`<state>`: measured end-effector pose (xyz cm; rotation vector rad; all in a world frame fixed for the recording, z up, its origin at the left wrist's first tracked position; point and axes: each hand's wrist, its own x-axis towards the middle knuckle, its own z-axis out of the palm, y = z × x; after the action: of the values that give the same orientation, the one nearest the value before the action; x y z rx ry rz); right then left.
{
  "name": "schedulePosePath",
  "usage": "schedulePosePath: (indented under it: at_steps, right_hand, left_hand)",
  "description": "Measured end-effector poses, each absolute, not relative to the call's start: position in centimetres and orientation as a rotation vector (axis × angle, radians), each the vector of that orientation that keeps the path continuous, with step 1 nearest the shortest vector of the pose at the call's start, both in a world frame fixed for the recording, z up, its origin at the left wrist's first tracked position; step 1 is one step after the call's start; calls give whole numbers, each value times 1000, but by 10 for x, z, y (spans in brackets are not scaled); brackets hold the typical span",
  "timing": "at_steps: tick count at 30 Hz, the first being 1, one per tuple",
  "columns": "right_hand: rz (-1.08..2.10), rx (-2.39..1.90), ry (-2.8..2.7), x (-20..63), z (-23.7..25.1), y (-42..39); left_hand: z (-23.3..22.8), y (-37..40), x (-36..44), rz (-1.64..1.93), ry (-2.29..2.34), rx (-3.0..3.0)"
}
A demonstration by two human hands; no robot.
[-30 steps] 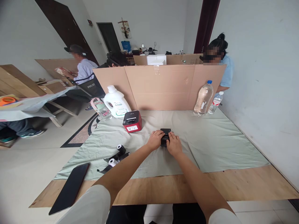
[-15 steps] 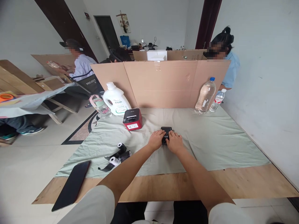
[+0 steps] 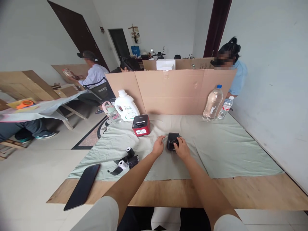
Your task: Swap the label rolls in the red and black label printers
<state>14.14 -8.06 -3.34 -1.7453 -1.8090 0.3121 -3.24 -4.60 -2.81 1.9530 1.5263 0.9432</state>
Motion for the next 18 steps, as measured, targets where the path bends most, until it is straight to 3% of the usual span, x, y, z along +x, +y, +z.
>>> schedulePosePath:
  at_steps: [8, 18]
  right_hand:
    - [552, -1714, -1553, 146, -44, -72]
    - [703, -1754, -1389, 150, -50, -61]
  left_hand:
    - [-39, -49, -29, 815, 1543, 2068]
    - [-42, -41, -17, 844, 1346, 1675]
